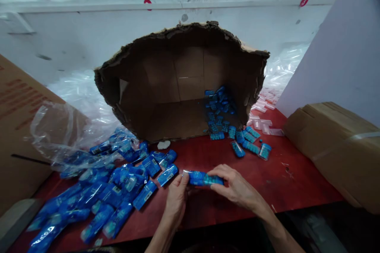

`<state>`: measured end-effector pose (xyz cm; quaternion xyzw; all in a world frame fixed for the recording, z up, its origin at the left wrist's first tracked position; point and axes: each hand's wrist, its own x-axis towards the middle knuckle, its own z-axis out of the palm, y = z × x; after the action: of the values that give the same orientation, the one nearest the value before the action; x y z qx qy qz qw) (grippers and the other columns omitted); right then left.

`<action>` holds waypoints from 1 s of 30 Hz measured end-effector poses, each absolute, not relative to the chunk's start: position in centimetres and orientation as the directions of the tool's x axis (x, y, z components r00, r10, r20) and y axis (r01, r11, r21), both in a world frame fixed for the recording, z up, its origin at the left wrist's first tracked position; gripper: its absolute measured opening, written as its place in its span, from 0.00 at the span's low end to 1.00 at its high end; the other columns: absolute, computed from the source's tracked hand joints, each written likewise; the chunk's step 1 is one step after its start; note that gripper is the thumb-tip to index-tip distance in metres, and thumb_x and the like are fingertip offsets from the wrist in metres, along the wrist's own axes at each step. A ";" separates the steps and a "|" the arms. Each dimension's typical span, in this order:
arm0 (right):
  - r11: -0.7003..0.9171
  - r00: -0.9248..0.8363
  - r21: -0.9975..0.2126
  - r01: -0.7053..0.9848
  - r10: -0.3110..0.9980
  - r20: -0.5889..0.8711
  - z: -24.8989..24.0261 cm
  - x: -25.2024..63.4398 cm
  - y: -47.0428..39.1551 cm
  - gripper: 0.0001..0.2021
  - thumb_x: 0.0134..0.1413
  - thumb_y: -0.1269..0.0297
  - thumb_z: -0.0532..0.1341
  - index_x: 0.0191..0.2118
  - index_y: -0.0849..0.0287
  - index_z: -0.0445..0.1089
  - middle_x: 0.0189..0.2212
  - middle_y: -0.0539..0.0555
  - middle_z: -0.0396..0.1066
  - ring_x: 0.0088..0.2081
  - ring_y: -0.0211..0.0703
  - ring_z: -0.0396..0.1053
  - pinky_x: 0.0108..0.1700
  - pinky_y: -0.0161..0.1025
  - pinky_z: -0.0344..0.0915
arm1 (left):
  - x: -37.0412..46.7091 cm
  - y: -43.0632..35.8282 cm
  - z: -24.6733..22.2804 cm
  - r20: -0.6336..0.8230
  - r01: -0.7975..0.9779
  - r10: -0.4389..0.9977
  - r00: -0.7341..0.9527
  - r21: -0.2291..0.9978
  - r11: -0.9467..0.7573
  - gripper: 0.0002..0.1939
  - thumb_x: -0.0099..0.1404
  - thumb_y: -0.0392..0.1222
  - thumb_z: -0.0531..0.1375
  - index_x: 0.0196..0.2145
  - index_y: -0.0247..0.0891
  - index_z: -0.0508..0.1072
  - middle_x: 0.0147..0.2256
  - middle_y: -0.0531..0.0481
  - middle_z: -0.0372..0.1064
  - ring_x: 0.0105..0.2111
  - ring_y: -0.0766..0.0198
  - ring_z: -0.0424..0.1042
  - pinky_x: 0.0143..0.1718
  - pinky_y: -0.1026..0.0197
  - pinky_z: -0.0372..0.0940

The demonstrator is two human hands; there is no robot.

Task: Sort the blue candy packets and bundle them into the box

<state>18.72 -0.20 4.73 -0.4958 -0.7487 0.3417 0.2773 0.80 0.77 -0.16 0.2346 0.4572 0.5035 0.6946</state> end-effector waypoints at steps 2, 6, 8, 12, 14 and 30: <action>0.313 -0.348 -0.765 0.562 0.929 0.125 4.0 18.4 -0.3 0.13 0.47 0.68 0.58 0.42 0.55 0.67 0.34 0.52 0.68 0.37 0.42 0.62 0.41 0.38 0.59 | 0.9 0.8 0.1 -0.432 -0.500 0.898 0.082 0.762 0.412 0.08 0.51 0.44 0.60 0.27 0.36 0.68 0.22 0.54 0.70 0.26 0.64 0.71 0.26 0.65 0.65; 0.378 -0.306 -0.714 0.590 0.922 0.235 2.3 17.6 -0.9 0.14 0.46 0.70 0.58 0.42 0.57 0.66 0.36 0.54 0.65 0.38 0.43 0.60 0.40 0.39 0.60 | 1.2 0.7 0.5 -0.493 -0.560 0.866 0.086 0.695 0.451 0.08 0.52 0.42 0.60 0.31 0.38 0.68 0.28 0.53 0.72 0.27 0.66 0.71 0.24 0.65 0.65; 0.392 -0.284 -0.719 0.574 0.919 0.274 1.7 17.0 -1.2 0.14 0.45 0.71 0.58 0.42 0.57 0.65 0.36 0.54 0.65 0.38 0.43 0.60 0.40 0.40 0.60 | 1.4 0.6 0.7 -0.504 -0.562 0.859 0.089 0.687 0.461 0.08 0.51 0.41 0.60 0.31 0.38 0.67 0.27 0.53 0.71 0.26 0.67 0.70 0.23 0.66 0.65; 0.281 -0.166 -0.844 0.456 0.959 0.230 1.1 15.6 -1.3 0.11 0.44 0.72 0.58 0.38 0.56 0.66 0.34 0.52 0.64 0.38 0.42 0.61 0.41 0.39 0.60 | 2.1 0.3 0.6 -0.478 -0.564 0.867 0.141 0.681 0.467 0.07 0.53 0.42 0.59 0.27 0.36 0.67 0.24 0.53 0.70 0.26 0.67 0.70 0.25 0.67 0.65; 0.140 -0.060 -0.925 0.352 0.990 0.127 0.7 15.1 -1.1 0.09 0.43 0.72 0.58 0.35 0.57 0.66 0.32 0.51 0.64 0.36 0.40 0.62 0.39 0.38 0.60 | 2.3 0.2 0.6 -0.476 -0.564 0.864 0.164 0.673 0.478 0.07 0.53 0.41 0.59 0.28 0.35 0.67 0.24 0.52 0.70 0.27 0.66 0.70 0.27 0.65 0.65; -0.208 -0.380 -0.917 -0.341 0.922 -0.068 -0.1 16.9 0.4 0.27 0.38 0.70 0.64 0.48 0.51 0.60 0.38 0.49 0.61 0.37 0.36 0.61 0.40 0.36 0.59 | 1.0 0.1 0.7 -0.472 -0.510 0.731 0.493 0.524 0.683 0.12 0.58 0.37 0.55 0.41 0.34 0.67 0.35 0.46 0.70 0.30 0.65 0.71 0.29 0.62 0.67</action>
<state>16.88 0.37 -0.08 -0.3294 -0.4413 0.7039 0.4486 0.96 0.10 0.74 0.1595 0.3464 0.3650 0.8493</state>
